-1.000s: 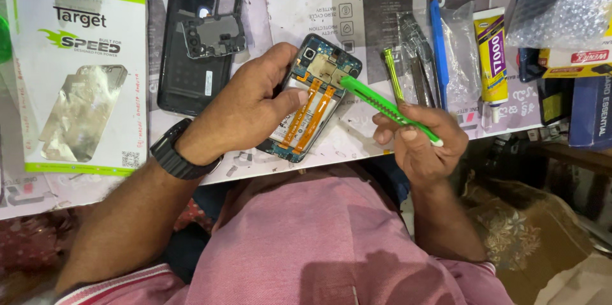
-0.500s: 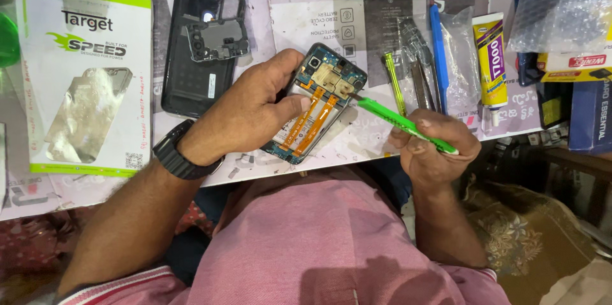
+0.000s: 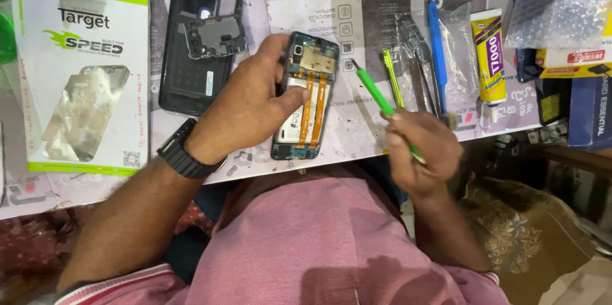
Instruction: The person disassembles a mobile phone, removes internal components using a green screwdriver, applies liquid from a small green bottle, and cleans the device with a blue brush.
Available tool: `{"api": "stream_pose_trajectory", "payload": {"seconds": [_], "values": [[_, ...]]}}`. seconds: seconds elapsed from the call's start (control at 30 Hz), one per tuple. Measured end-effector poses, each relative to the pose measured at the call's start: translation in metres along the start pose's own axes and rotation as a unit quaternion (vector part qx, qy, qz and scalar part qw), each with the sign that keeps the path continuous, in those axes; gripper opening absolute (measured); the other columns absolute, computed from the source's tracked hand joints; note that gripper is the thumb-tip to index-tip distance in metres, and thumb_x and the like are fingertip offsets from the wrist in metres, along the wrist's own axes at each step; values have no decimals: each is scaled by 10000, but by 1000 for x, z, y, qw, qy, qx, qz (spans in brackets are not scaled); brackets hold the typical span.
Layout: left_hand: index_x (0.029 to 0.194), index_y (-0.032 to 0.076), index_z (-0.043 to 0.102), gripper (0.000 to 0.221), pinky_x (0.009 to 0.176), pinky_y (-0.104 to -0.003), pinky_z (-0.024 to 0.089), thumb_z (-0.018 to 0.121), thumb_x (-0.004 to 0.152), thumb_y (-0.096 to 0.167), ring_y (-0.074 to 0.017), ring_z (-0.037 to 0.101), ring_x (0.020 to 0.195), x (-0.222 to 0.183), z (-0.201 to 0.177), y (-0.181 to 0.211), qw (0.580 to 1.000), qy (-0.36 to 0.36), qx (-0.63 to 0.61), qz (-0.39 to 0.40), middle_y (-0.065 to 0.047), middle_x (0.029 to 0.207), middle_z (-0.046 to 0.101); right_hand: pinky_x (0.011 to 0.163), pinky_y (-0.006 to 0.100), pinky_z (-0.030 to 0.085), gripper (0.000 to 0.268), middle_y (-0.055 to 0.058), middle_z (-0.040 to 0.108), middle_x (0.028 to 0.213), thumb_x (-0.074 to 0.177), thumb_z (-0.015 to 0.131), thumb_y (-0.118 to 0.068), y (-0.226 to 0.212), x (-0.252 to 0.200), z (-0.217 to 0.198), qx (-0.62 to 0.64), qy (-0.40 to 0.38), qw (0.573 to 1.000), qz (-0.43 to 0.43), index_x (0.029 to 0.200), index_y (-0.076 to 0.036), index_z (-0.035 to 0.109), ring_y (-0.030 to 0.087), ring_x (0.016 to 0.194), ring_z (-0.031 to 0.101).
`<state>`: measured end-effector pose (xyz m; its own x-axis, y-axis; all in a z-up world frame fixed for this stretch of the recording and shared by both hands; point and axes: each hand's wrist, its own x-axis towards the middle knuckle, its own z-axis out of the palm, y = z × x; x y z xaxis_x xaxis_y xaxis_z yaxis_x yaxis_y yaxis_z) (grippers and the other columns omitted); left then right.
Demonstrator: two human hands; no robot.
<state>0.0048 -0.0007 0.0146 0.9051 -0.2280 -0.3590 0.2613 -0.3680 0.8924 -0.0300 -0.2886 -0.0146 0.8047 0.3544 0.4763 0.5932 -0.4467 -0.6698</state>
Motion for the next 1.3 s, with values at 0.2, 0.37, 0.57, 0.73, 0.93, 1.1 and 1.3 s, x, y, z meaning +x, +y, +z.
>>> {"api": "stream_pose_trajectory", "payload": {"seconds": [0.2,0.37,0.57,0.73,0.93,1.1,1.3], "values": [[1553,-30,233,814,625,-361,553,682,884,79,-251,740,675,-3,8,-3,995,56,43,66,-137,802,749,717,355,579,268,177,739,992,904,769,58,-15,12,10,-110,-7,994,-18,1145,17,661,285,812,736],[1472,-31,382,709,699,-452,562,760,907,172,-352,726,717,-6,11,-2,968,129,173,125,-176,775,726,680,388,553,232,164,716,921,911,738,56,-19,18,12,-132,-23,991,3,1120,17,645,304,756,703],[1427,-55,425,722,547,-444,545,772,889,278,-323,689,553,-6,10,2,960,108,243,87,-150,647,681,717,429,543,226,183,688,948,914,681,74,-21,18,16,-154,-29,987,28,1119,12,609,344,801,687],[1433,-72,438,768,489,-435,529,767,895,367,-317,677,527,-7,12,5,942,126,296,100,-145,645,683,721,419,538,260,192,663,1019,965,660,78,-23,20,20,-158,-25,986,53,1205,-1,597,357,870,675],[1404,-76,485,755,461,-441,521,734,905,432,-323,679,526,-6,14,4,929,130,333,96,-153,654,691,732,465,522,286,195,661,1007,968,686,69,-21,23,29,-201,-42,978,17,1229,-22,611,379,841,656],[1247,-35,574,530,500,-434,517,753,902,326,-310,680,568,-8,17,0,904,193,332,185,-122,683,691,743,451,530,276,191,660,1041,994,675,69,-18,24,31,-193,-40,980,-15,1242,-32,611,373,854,664],[1340,-28,515,677,935,-400,539,942,908,272,-304,648,1073,-35,-16,-68,708,599,241,287,-167,1192,625,718,436,530,237,213,665,1034,1014,690,52,-18,20,28,-140,-41,989,7,1237,-2,631,373,828,667]]}}
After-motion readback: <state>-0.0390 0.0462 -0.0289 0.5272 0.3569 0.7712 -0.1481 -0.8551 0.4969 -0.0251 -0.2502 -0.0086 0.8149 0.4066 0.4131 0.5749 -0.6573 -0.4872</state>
